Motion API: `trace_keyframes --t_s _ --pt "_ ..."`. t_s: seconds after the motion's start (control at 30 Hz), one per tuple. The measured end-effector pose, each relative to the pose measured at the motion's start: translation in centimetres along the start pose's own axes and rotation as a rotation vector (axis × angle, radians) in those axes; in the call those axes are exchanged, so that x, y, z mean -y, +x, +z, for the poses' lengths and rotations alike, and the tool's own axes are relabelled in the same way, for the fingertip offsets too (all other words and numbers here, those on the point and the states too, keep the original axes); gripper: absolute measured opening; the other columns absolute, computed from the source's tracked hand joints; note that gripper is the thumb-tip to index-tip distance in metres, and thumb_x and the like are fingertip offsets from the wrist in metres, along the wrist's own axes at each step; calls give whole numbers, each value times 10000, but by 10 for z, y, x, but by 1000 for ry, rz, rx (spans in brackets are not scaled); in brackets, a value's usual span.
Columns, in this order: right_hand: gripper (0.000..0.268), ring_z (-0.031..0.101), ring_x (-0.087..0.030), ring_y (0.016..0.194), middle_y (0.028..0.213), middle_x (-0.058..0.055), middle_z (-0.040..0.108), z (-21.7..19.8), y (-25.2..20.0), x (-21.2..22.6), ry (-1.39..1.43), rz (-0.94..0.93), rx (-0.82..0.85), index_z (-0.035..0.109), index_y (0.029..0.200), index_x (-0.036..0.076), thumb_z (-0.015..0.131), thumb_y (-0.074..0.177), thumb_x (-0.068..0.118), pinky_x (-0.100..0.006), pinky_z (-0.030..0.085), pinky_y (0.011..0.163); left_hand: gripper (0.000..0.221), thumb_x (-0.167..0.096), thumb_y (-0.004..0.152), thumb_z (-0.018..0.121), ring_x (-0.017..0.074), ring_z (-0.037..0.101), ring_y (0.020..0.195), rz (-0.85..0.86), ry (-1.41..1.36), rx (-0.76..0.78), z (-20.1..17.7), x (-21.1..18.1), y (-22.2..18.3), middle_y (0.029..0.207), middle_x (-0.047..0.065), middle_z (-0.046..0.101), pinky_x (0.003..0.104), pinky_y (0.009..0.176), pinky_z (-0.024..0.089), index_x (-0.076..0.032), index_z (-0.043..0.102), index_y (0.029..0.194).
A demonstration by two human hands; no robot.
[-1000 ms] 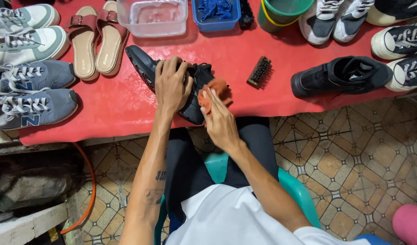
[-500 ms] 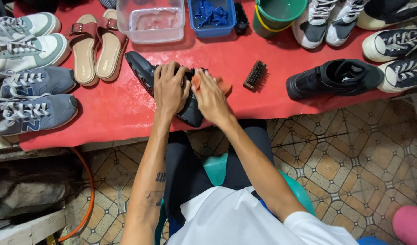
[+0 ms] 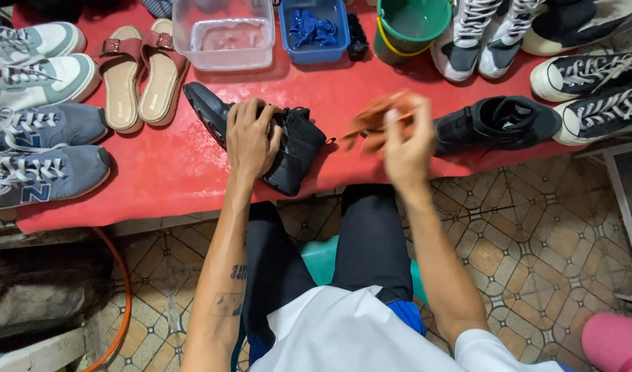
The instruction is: The person is cleaning the upper part of a black sneaker by brushing it with a small brush and wiping it with a cloth.
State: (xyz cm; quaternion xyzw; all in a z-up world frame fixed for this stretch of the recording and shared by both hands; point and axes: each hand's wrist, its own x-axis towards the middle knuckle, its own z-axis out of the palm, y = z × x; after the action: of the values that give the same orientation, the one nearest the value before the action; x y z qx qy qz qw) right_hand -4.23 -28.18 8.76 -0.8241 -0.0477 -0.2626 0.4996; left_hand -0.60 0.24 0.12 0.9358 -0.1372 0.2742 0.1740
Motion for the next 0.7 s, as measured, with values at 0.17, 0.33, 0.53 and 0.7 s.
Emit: trace_keyframes --t_s 0.17,0.33,0.53,0.7 --pt "209 653 -399 960 998 -163 601 -18 29 -69 -250 -144 -231 663 1111 57 760 938 122 -429 521 892 168 -222 889 626 236 627 1038 5 -1 -22 -4 -2 -1 1061 33 590 396 1070 388 -208 665 1052" --pt "419 625 -503 1086 1102 -250 604 -5 18 -140 -345 -91 -128 667 1198 -2 857 849 130 -539 471 994 237 -237 879 655 251 609 1066 16 -8 -24 -3 2 -5 1099 50 568 419 1105 359 -204 645 1113" --pt "502 440 -579 1330 1425 -326 449 12 -31 -64 -261 -89 -5 582 1379 5 794 948 152 -634 347 1115 224 -228 977 633 291 576 1130 24 -149 -35 -38 -1 -11 1122 82 528 468 1157 310 -163 618 1190" --pt "467 720 -334 931 1107 -194 711 64 -109 -51 190 253 281 702 1260 59 863 862 244 -279 629 695 185 -129 964 713 376 576 1138 -66 -471 -82 -69 9 -30 1096 110 548 535 1206 252 -100 640 1131"
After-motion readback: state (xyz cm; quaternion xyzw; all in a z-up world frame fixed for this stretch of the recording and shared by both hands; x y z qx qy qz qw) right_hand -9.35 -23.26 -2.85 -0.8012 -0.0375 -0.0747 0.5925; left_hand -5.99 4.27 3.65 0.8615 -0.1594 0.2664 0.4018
